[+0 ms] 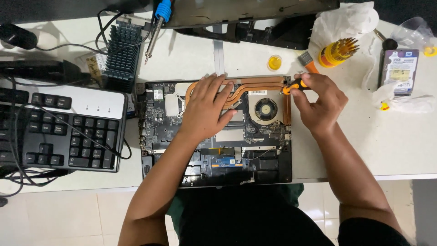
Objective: Reassembling a laptop cooling system by positioning the heatsink and fan and tightening the mounting screws with a screwdriver.
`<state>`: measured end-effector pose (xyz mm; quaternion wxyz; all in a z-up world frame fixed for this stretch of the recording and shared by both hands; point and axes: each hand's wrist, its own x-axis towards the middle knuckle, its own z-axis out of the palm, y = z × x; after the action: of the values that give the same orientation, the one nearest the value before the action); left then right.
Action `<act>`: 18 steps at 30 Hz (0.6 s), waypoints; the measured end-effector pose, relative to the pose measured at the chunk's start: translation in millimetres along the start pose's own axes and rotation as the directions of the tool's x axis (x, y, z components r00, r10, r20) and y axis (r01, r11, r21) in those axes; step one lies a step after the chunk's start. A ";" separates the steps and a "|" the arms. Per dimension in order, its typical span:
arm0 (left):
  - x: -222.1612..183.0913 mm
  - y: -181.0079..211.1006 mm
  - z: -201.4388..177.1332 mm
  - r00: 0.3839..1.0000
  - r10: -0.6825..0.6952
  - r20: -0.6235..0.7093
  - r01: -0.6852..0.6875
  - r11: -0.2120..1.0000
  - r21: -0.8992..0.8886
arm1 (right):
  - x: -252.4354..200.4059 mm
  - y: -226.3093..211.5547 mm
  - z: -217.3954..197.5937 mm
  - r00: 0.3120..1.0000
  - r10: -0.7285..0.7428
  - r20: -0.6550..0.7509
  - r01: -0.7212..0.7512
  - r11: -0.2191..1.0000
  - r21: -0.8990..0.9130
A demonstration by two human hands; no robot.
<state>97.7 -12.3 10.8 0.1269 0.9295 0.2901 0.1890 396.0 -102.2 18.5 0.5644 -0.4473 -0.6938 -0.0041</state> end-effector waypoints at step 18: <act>-1.3 -0.8 4.3 0.999 0.013 -0.034 -0.013 1.000 0.005 | 11.1 -10.0 0.9 0.982 0.101 0.158 -0.124 0.982 0.144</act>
<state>98.2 -12.9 6.3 0.1185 0.9284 0.2865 0.2048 389.5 -100.9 31.9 0.5425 -0.4403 -0.7061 0.1148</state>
